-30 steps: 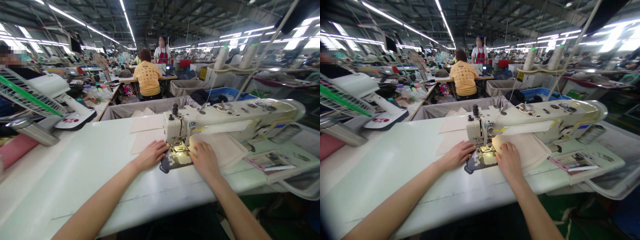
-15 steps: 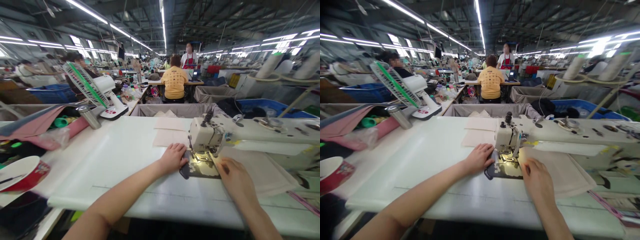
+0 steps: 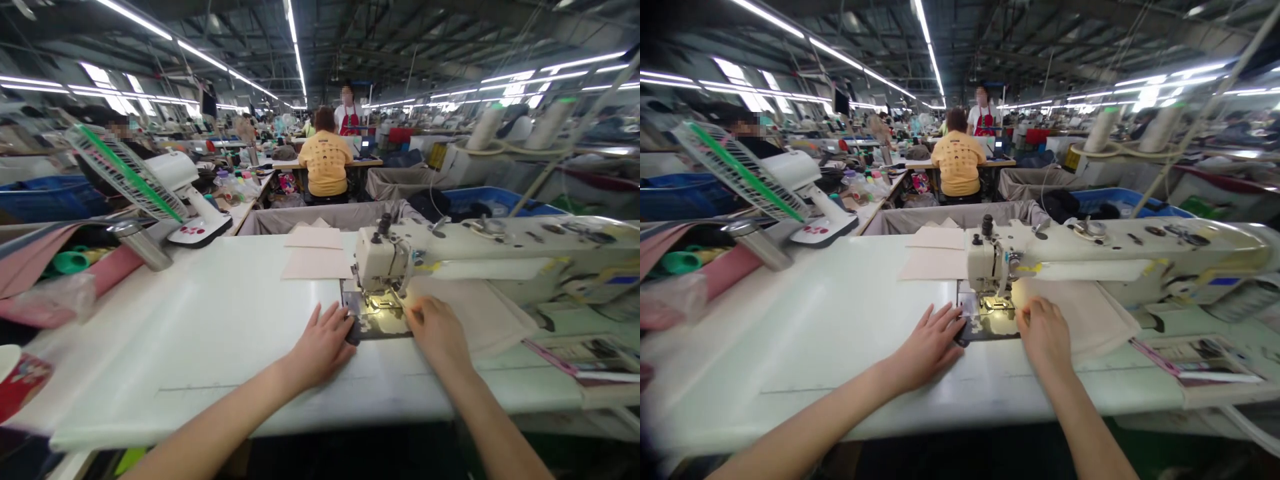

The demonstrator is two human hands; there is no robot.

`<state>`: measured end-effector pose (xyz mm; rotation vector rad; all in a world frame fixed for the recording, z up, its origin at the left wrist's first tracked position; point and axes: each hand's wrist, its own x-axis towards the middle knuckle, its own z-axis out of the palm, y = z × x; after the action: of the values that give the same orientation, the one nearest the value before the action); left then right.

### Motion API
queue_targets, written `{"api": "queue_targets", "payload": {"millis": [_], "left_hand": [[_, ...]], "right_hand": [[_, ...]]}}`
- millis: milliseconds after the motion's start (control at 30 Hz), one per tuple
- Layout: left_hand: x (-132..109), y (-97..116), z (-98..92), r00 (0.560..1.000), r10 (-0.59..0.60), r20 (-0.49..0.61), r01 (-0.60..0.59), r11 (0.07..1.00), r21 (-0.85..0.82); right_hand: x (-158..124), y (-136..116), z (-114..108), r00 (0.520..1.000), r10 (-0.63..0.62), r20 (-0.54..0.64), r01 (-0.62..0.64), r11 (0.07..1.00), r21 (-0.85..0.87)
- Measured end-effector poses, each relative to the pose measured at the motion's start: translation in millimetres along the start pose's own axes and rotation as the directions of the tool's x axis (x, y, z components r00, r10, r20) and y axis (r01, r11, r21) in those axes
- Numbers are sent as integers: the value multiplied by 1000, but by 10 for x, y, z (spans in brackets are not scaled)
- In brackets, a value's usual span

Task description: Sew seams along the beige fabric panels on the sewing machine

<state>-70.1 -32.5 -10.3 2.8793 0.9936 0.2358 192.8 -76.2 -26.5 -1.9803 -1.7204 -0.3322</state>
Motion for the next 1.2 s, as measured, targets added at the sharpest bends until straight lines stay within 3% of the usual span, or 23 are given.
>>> {"api": "queue_targets", "payload": {"millis": [100, 200, 267, 367, 433, 500, 567, 633, 700, 833, 933, 1000, 1100, 1167, 1200], "left_hand": [[-67, 22, -23, 999, 37, -39, -38, 999, -21], [-70, 110, -100, 978, 138, -154, -147, 988, -46], [-59, 215, -183, 948, 200, -247, -220, 974, -56], [-27, 375, -277, 902, 337, -269, -365, 929, -61], [-13, 437, -272, 871, 446, -204, -475, 872, -119], [-34, 446, -220, 857, 499, -130, -516, 829, -217], [-104, 405, -170, 861, 503, -73, -502, 821, -272], [-222, 321, -166, 865, 501, -38, -493, 832, -253], [-369, 213, -217, 863, 505, -34, -499, 837, -223], [-662, 26, -359, 874, 485, -24, -476, 849, -230], [-801, -28, -410, 879, 477, 1, -460, 848, -264], [-817, -40, -417, 919, 394, -8, -372, 861, -346], [-694, -74, -389, 999, 50, -9, -49, 891, -452], [-546, -119, -344, 983, -185, -7, 164, 887, -431], [-470, -146, -316, 964, -267, -12, 239, 883, -403]], "right_hand": [[87, 22, -66, 999, 50, -15, -50, 999, 15], [119, 46, -243, 984, 177, -22, -177, 984, 1], [41, -28, -403, 976, 211, 54, -211, 977, -11], [-213, -349, -619, 942, 77, 327, -115, 988, 98], [-398, -621, -718, 869, -110, 482, -54, 948, 314], [-532, -809, -783, 809, -232, 540, -93, 857, 507], [-603, -825, -822, 758, -296, 582, -156, 783, 602], [-645, -673, -832, 764, -305, 569, -171, 755, 634], [-705, -434, -801, 803, -342, 487, -70, 759, 648], [-910, -94, -665, 710, -600, 369, 308, 735, 605], [-969, -88, -616, 711, -633, 306, 356, 700, 619], [-898, -149, -602, 747, -589, 309, 234, 668, 707], [-677, -260, -490, 834, -292, 468, -196, 636, 747], [-532, -329, -337, 836, -37, 548, -439, 554, 707], [-476, -360, -252, 833, 52, 551, -496, 513, 701]]}}
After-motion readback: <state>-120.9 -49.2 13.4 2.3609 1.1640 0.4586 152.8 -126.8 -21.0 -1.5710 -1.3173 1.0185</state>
